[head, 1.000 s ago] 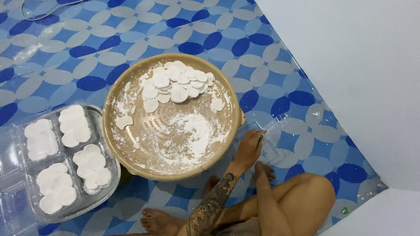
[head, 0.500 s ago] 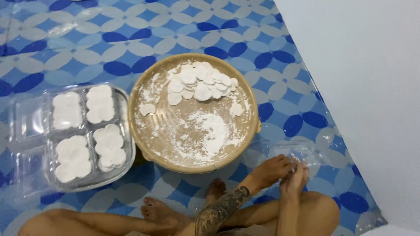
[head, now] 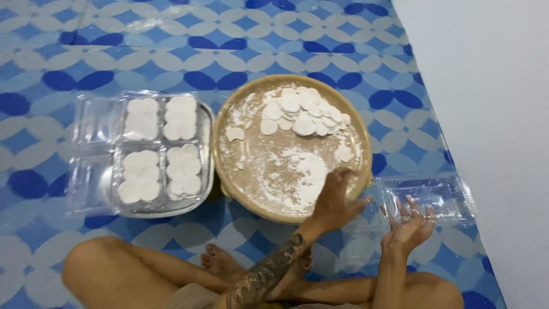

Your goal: The person sits on the floor and shapes small white dough pieces by hand, coating them in white powder on a tray, then places them into clear plastic packaging compartments.

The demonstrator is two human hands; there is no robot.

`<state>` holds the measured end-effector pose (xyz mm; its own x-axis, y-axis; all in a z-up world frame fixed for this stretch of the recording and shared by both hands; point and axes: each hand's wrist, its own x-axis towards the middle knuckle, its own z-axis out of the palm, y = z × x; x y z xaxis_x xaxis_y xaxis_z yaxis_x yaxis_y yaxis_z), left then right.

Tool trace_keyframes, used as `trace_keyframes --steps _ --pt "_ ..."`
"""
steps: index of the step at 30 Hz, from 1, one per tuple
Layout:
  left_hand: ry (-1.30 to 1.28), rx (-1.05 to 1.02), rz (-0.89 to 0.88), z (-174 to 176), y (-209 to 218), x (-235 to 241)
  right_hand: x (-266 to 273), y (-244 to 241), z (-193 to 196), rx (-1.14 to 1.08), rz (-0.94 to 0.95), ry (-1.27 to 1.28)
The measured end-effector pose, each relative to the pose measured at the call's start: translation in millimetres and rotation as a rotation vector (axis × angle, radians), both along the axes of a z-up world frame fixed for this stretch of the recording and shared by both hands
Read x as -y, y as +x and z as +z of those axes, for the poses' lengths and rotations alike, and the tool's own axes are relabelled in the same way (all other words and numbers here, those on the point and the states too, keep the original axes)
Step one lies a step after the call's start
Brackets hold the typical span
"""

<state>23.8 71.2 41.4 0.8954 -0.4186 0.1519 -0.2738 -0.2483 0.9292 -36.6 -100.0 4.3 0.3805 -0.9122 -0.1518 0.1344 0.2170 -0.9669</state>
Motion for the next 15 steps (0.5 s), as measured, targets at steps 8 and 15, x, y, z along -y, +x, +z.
trace_keyframes --steps 8,15 --pt "-0.200 0.027 0.254 -9.9 34.8 -76.2 -50.9 40.9 5.2 0.251 0.211 0.035" --pt "-0.350 -0.266 0.376 -0.9 41.7 -167.5 -172.6 71.1 60.7 0.077 0.571 0.106"
